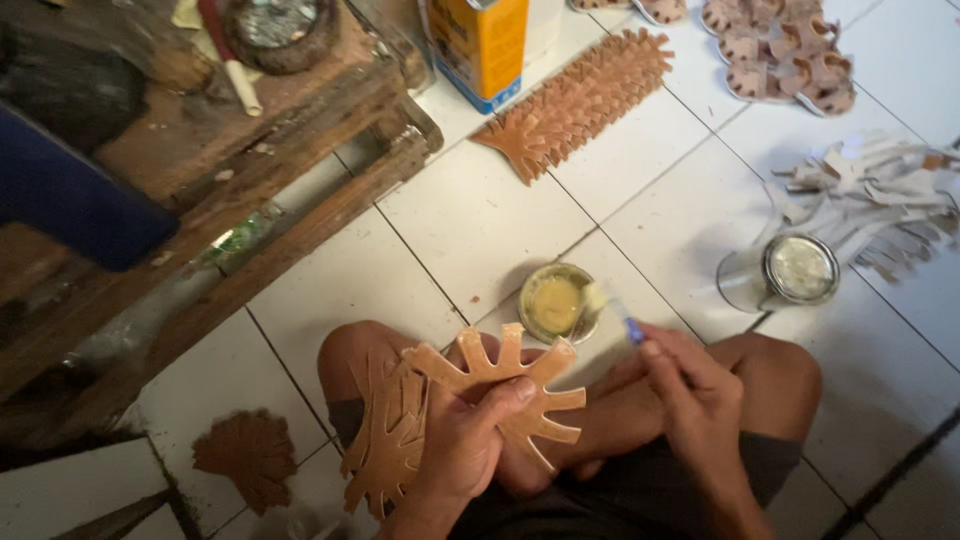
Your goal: The person sits on the floor of a leather workshop and uses a toothbrush to spread glue from a small bowl onto cut leather pieces shaped like tree branches. They coat one piece, set it on a growing row of finished pieces on the floor, pick up the next uncoated piece, and repeat the brushing on both sides.
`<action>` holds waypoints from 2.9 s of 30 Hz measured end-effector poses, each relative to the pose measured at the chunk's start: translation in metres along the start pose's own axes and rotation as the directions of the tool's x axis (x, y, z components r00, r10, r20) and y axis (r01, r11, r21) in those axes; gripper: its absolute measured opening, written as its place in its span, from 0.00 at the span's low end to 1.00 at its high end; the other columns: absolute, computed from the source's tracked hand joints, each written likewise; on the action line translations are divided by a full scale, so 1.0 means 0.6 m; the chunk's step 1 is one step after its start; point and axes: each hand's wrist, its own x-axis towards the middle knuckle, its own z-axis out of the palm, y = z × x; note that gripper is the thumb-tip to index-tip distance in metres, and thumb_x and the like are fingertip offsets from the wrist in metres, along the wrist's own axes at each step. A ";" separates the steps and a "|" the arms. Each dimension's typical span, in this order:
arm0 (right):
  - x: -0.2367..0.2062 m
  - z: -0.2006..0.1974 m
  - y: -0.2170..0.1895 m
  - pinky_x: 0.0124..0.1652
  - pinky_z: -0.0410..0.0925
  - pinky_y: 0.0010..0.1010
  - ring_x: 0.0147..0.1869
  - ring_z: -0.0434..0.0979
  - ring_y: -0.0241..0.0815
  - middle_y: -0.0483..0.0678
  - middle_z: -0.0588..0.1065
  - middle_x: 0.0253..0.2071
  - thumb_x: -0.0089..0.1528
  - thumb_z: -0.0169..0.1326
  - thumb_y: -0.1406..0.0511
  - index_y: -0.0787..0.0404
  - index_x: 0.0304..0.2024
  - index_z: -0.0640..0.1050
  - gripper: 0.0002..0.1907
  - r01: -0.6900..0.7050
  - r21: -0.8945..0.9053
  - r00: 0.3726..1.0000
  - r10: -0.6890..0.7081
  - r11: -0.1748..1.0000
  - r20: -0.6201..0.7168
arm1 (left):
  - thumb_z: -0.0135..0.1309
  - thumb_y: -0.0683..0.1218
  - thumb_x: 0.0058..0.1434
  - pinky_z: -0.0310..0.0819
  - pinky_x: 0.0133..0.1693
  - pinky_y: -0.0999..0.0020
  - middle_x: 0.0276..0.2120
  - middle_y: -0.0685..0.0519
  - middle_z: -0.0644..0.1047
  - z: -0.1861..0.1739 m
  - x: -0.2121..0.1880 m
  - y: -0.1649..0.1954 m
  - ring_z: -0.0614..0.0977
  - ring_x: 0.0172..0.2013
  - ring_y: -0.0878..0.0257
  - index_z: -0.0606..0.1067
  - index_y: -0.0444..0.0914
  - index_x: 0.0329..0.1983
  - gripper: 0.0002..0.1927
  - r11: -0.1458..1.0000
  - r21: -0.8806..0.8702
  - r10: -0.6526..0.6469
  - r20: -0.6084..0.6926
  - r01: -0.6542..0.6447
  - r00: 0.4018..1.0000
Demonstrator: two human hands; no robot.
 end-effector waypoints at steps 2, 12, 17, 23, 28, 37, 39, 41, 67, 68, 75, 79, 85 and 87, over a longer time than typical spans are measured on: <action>-0.005 0.018 0.028 0.28 0.58 0.19 0.28 0.66 0.29 0.42 0.77 0.30 0.67 0.52 0.67 0.66 0.50 0.81 0.13 -0.199 0.286 0.977 0.213 0.937 -0.020 | 0.58 0.32 0.58 0.78 0.49 0.63 0.43 0.48 0.79 0.002 0.002 -0.004 0.82 0.44 0.60 0.71 0.32 0.49 0.16 0.999 -0.008 0.035 -0.035 -0.036 0.999; -0.019 0.035 0.016 0.32 0.63 0.21 0.33 0.68 0.30 0.43 0.75 0.38 0.63 0.53 0.73 0.69 0.53 0.78 0.16 -0.030 0.225 0.994 0.005 0.974 0.110 | 0.56 0.38 0.63 0.86 0.48 0.62 0.47 0.47 0.79 0.011 0.007 -0.012 0.84 0.47 0.62 0.74 0.28 0.54 0.16 0.994 0.090 0.068 -0.010 -0.067 0.998; -0.015 0.018 -0.022 0.35 0.63 0.21 0.35 0.70 0.33 0.45 0.73 0.32 0.64 0.53 0.75 0.70 0.55 0.78 0.16 0.354 -0.024 0.927 -0.348 0.935 0.137 | 0.58 0.37 0.63 0.81 0.43 0.66 0.42 0.48 0.81 0.013 0.016 -0.008 0.82 0.40 0.63 0.77 0.27 0.52 0.15 0.978 0.176 0.128 -0.079 -0.113 0.989; -0.003 0.015 -0.032 0.34 0.62 0.25 0.34 0.69 0.37 0.47 0.71 0.31 0.63 0.54 0.75 0.69 0.52 0.80 0.15 0.309 -0.119 0.949 -0.299 0.943 0.096 | 0.58 0.35 0.63 0.80 0.45 0.67 0.43 0.47 0.82 0.034 0.019 -0.013 0.83 0.42 0.62 0.76 0.27 0.51 0.14 0.989 0.098 0.118 -0.071 -0.110 0.991; 0.007 -0.001 -0.007 0.33 0.65 0.26 0.31 0.71 0.35 0.46 0.73 0.28 0.63 0.56 0.72 0.68 0.50 0.82 0.13 0.243 -0.242 0.964 -0.206 0.939 0.167 | 0.57 0.34 0.61 0.79 0.45 0.66 0.46 0.46 0.81 0.041 0.029 -0.013 0.84 0.46 0.60 0.75 0.27 0.54 0.17 0.995 0.079 0.063 -0.082 -0.057 0.995; 0.009 -0.002 0.018 0.43 0.68 0.23 0.43 0.76 0.35 0.46 0.77 0.40 0.67 0.48 0.72 0.71 0.50 0.78 0.12 -0.049 0.353 0.996 0.072 0.934 -0.053 | 0.50 0.39 0.66 0.80 0.52 0.56 0.55 0.43 0.76 0.052 0.048 -0.003 0.81 0.54 0.55 0.68 0.30 0.63 0.22 0.984 -0.099 0.141 -0.051 -0.146 0.989; -0.005 -0.001 0.011 0.41 0.65 0.22 0.40 0.73 0.34 0.44 0.74 0.37 0.66 0.50 0.73 0.71 0.53 0.78 0.14 0.183 0.115 0.981 -0.189 0.976 0.046 | 0.50 0.38 0.70 0.78 0.56 0.58 0.56 0.43 0.75 0.060 0.048 -0.009 0.80 0.54 0.54 0.69 0.26 0.63 0.20 0.980 0.003 0.197 -0.096 -0.197 0.976; -0.006 0.006 0.006 0.38 0.63 0.22 0.37 0.70 0.33 0.43 0.71 0.34 0.65 0.52 0.74 0.70 0.54 0.79 0.15 0.296 -0.013 0.948 -0.292 0.955 0.127 | 0.50 0.38 0.69 0.80 0.51 0.57 0.55 0.42 0.76 0.066 0.048 -0.014 0.81 0.52 0.54 0.69 0.27 0.64 0.20 0.982 -0.003 0.186 -0.095 -0.187 0.978; 0.056 0.029 0.040 0.23 0.55 0.20 0.23 0.64 0.28 0.41 0.73 0.29 0.71 0.46 0.63 0.56 0.51 0.82 0.14 -0.060 0.569 0.946 0.228 0.820 -0.230 | 0.54 0.40 0.67 0.83 0.43 0.58 0.42 0.41 0.82 0.031 0.071 -0.007 0.85 0.37 0.56 0.77 0.26 0.51 0.13 0.971 0.190 0.186 -0.198 -0.148 0.962; 0.058 0.022 0.034 0.24 0.55 0.20 0.24 0.63 0.28 0.41 0.72 0.29 0.72 0.47 0.64 0.58 0.49 0.81 0.12 -0.027 0.552 0.952 0.190 0.834 -0.240 | 0.54 0.40 0.68 0.84 0.43 0.58 0.42 0.41 0.82 0.024 0.075 -0.001 0.85 0.38 0.56 0.76 0.26 0.50 0.13 0.970 0.152 0.217 -0.208 -0.187 0.954; 0.023 0.015 0.015 0.33 0.59 0.20 0.34 0.66 0.30 0.42 0.70 0.33 0.66 0.53 0.73 0.70 0.52 0.79 0.13 0.246 0.040 0.963 -0.249 0.968 0.107 | 0.52 0.42 0.68 0.87 0.43 0.59 0.40 0.43 0.82 0.056 0.078 0.000 0.87 0.39 0.56 0.76 0.27 0.49 0.13 0.979 0.096 0.193 -0.159 -0.180 0.968; 0.025 0.031 0.013 0.30 0.58 0.22 0.29 0.64 0.33 0.44 0.67 0.27 0.64 0.54 0.74 0.69 0.53 0.81 0.15 0.098 -0.023 0.991 -0.096 0.995 0.097 | 0.53 0.41 0.68 0.86 0.43 0.59 0.41 0.43 0.82 0.068 0.078 -0.004 0.86 0.39 0.57 0.75 0.27 0.50 0.13 0.973 0.087 0.226 -0.139 -0.216 0.964; 0.026 0.027 0.012 0.38 0.63 0.22 0.37 0.69 0.32 0.42 0.71 0.33 0.65 0.53 0.74 0.67 0.53 0.79 0.13 0.347 -0.071 0.937 -0.342 0.935 0.074 | 0.53 0.40 0.69 0.86 0.41 0.60 0.38 0.45 0.81 0.067 0.082 -0.003 0.85 0.36 0.58 0.76 0.26 0.51 0.12 0.967 0.121 0.242 -0.172 -0.223 0.955; 0.026 0.022 0.011 0.34 0.61 0.23 0.33 0.67 0.34 0.44 0.67 0.28 0.64 0.55 0.74 0.67 0.52 0.81 0.15 0.258 -0.169 0.964 -0.242 0.951 0.109 | 0.53 0.40 0.68 0.86 0.40 0.60 0.39 0.46 0.80 0.069 0.083 -0.001 0.84 0.38 0.60 0.75 0.27 0.54 0.14 0.974 0.063 0.227 -0.160 -0.220 0.961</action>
